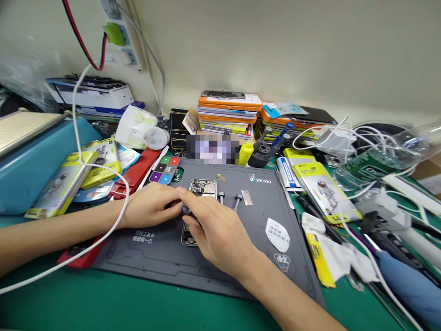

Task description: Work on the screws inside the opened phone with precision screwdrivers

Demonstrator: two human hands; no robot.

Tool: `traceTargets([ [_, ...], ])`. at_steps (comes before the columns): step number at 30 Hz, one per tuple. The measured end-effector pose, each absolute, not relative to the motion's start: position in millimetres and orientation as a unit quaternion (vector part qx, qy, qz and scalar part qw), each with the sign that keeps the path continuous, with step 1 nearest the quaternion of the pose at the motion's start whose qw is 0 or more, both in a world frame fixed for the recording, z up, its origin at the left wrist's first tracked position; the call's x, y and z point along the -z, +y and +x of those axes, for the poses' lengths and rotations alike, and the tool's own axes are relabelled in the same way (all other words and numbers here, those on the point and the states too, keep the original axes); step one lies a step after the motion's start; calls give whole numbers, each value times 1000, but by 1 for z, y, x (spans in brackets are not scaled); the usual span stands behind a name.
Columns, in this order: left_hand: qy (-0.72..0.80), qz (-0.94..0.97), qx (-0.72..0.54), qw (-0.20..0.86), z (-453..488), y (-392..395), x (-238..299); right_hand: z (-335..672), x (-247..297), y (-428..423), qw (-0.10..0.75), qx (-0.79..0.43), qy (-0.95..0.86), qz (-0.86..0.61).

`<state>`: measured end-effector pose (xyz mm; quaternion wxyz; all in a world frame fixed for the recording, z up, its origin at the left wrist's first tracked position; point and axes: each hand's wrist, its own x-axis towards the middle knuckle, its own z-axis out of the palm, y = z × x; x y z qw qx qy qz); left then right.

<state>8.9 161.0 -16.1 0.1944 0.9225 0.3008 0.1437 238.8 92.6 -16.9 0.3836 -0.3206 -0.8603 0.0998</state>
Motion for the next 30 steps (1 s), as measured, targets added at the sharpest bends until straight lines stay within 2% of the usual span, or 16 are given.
traceTargets([
  [5,253,936,-133,204,9,159,11,239,16,88,445,-130,-814,-351],
  [8,190,952,-141,196,9,157,8,238,12,86,516,-211,-729,-397],
  [12,55,981,-140,123,11,154,9,238,6,90,573,-315,-624,-428],
  [16,44,987,-130,78,13,153,10,238,4,96,573,-347,-596,-443],
  [30,89,985,-128,76,10,154,10,239,6,97,577,-350,-591,-443],
])
